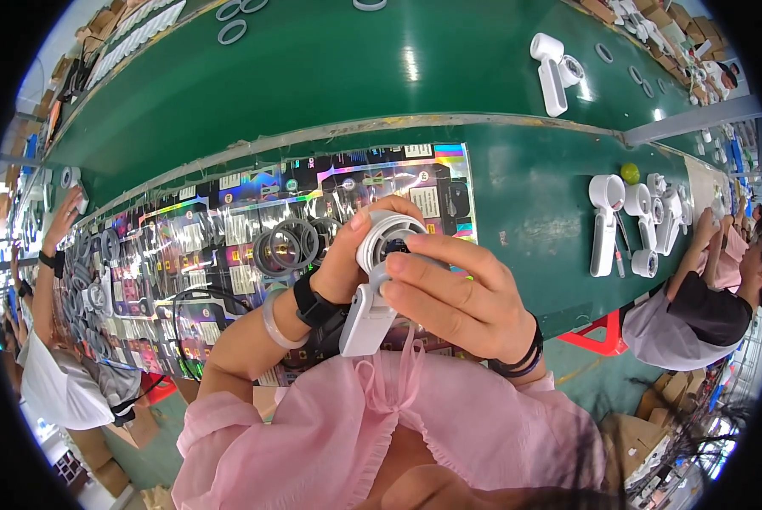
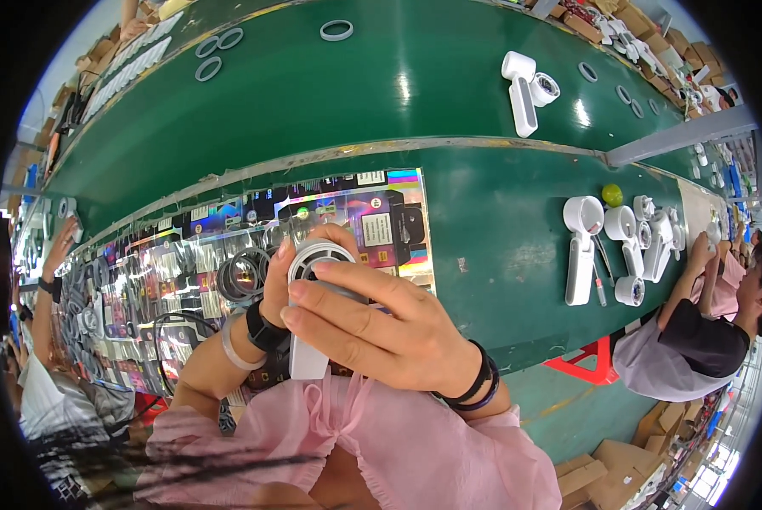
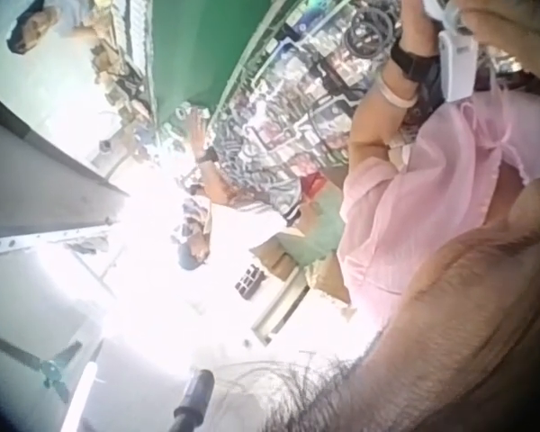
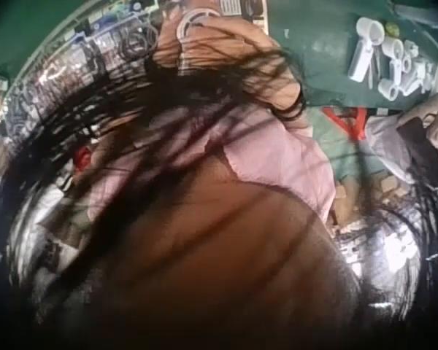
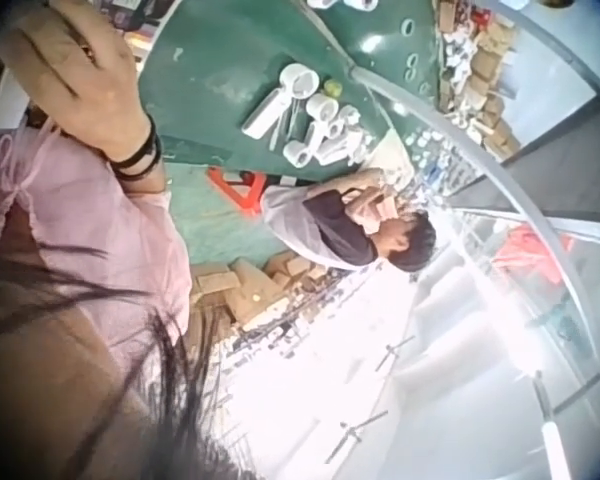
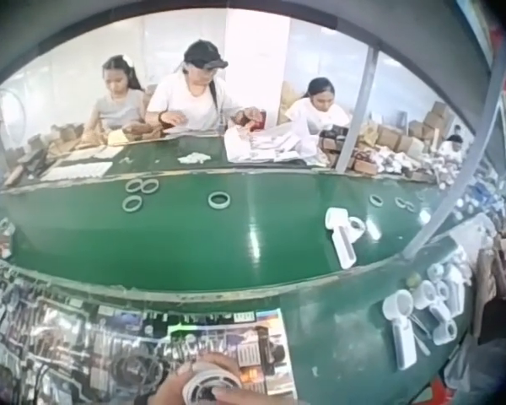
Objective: The recorder sits at a factory workbench and assembles small portable handheld electric fans by attaching plastic rings and covers to the fan bodies.
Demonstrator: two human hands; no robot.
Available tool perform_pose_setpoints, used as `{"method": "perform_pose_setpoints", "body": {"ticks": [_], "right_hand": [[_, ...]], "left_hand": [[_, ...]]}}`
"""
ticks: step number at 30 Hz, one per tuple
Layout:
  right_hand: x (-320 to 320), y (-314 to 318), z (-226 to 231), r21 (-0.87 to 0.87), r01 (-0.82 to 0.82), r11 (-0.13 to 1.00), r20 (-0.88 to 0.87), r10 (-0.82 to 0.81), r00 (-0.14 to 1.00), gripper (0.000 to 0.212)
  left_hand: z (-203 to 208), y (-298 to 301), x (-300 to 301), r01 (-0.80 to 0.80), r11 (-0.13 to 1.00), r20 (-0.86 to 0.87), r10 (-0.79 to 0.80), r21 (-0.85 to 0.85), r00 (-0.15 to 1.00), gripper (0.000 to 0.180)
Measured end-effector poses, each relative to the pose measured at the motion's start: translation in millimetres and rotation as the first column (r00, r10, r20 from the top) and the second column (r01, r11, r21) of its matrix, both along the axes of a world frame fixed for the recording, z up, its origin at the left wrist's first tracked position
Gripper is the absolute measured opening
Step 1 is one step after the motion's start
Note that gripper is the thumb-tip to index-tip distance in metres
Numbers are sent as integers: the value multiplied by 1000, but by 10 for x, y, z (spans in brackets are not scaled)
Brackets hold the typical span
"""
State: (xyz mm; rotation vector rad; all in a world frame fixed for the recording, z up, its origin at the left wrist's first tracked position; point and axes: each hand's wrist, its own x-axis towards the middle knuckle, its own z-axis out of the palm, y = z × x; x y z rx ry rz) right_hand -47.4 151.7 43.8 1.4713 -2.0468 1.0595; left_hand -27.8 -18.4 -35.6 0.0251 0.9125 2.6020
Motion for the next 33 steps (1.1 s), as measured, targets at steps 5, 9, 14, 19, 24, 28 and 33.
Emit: {"method": "perform_pose_setpoints", "body": {"ticks": [5,9,14,19,24,28,33], "right_hand": [[2,-6,-16,11,-6,1000,9,5,1000,40],[-21,11,-24,10,-5,1000,1,5,1000,40],[-40,28,-32,19,1,1000,90,-3,996,41],[-64,-9,-92,24,15,1000,158,-18,987,49],[-33,-5,-48,100,81,992,90,-90,992,59],[-20,22,25,176,58,983,200,-94,975,60],[126,6,29,324,142,935,288,-241,927,68]], "left_hand": [[-39,21,36,-41,999,-48,41,1,998,68],[19,-13,9,7,996,-103,-16,-84,995,68],[42,17,31,0,997,-92,-7,-78,996,63],[-38,-38,-16,9,996,-200,-26,-86,979,57],[-12,20,19,-49,990,-217,20,-129,976,49],[-69,52,55,-34,999,-207,27,-30,978,44],[15,168,112,-95,994,63,99,-57,993,44]]}}
